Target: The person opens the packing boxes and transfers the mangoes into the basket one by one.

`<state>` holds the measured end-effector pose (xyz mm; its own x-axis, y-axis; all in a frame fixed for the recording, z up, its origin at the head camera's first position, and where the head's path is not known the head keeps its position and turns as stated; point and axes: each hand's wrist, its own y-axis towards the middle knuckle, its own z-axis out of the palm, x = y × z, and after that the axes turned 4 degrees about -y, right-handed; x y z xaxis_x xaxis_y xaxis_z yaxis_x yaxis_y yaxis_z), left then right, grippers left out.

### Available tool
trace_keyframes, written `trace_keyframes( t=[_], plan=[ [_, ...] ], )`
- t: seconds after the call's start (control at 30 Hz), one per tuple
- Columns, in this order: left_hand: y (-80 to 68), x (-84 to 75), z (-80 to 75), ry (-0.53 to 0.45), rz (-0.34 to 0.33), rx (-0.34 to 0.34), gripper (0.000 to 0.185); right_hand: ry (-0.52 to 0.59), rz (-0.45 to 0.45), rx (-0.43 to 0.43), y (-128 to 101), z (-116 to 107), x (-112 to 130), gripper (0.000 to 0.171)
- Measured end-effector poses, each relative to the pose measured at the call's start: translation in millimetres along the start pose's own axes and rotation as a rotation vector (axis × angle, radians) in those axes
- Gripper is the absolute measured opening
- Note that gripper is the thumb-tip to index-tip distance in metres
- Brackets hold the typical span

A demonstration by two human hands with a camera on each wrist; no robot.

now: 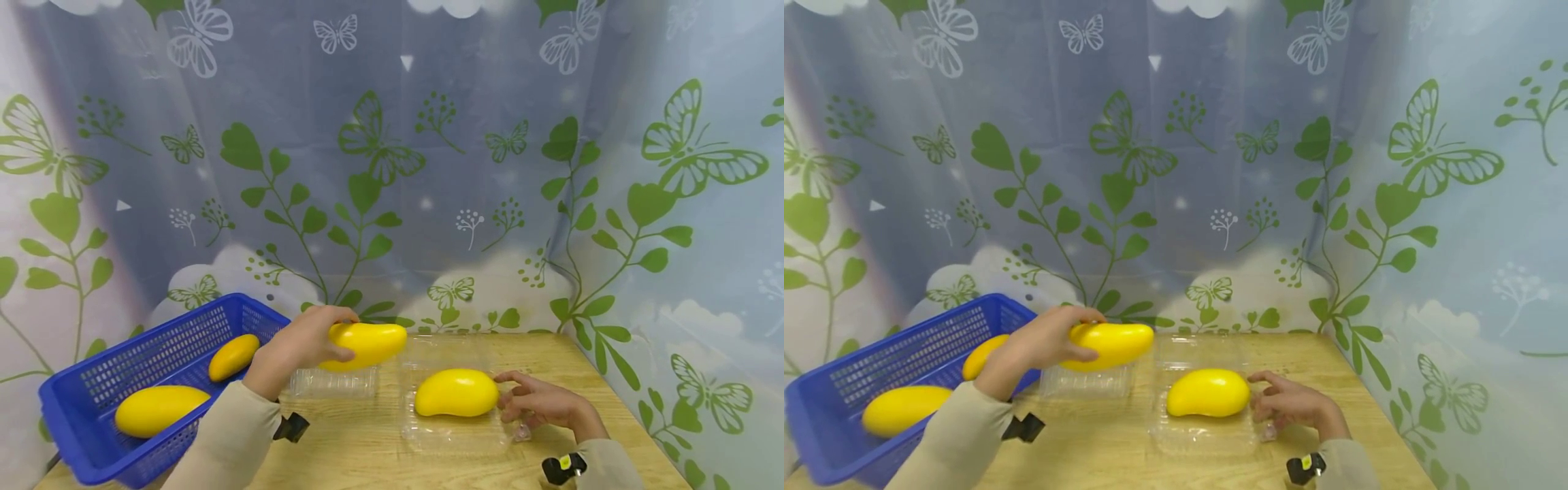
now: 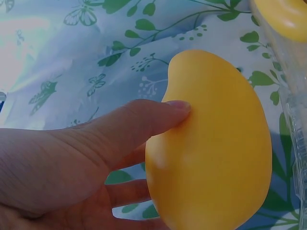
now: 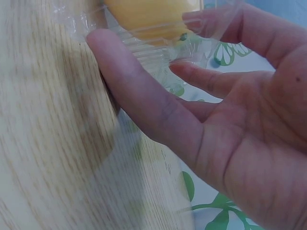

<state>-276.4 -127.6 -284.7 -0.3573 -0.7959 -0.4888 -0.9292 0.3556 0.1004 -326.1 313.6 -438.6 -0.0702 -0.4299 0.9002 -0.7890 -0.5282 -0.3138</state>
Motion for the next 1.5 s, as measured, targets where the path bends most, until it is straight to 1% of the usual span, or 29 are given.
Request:
trace_keyframes(
  t=[0.23, 0.47, 0.67, 0.97, 1.13, 1.37, 1.5],
  plan=[
    [-2.5, 7.7, -7.6, 0.02, -0.006, 0.001, 0.051, 0.006, 0.001, 0.002, 0.1, 0.2, 0.0, 0.072],
    [-5.1, 16.9, -16.9, 0.05, 0.022, -0.012, 0.05, 0.003, -0.002, 0.003, 0.7, -0.6, -1.0, 0.072],
    [-7.7, 23.8, -24.8, 0.057, 0.032, -0.022, 0.051, 0.006, -0.006, 0.001, 1.6, -1.2, -2.0, 0.071],
    [-11.3, 35.2, -33.3, 0.084, 0.016, -0.045, 0.05, 0.028, 0.0, 0.014, 2.4, -0.3, -3.9, 0.07],
    [-14.2, 39.6, -40.8, 0.082, 0.002, -0.063, 0.048, 0.021, 0.003, 0.011, 1.5, 0.1, -2.4, 0.071],
    [-17.0, 47.0, -51.9, 0.095, -0.041, -0.063, 0.054, 0.0, -0.004, 0.008, -0.2, 0.1, 0.5, 0.073],
    [-17.7, 53.2, -55.9, 0.109, -0.044, -0.078, 0.054, -0.011, -0.008, 0.006, 0.2, -0.3, 0.7, 0.072]
  ],
)
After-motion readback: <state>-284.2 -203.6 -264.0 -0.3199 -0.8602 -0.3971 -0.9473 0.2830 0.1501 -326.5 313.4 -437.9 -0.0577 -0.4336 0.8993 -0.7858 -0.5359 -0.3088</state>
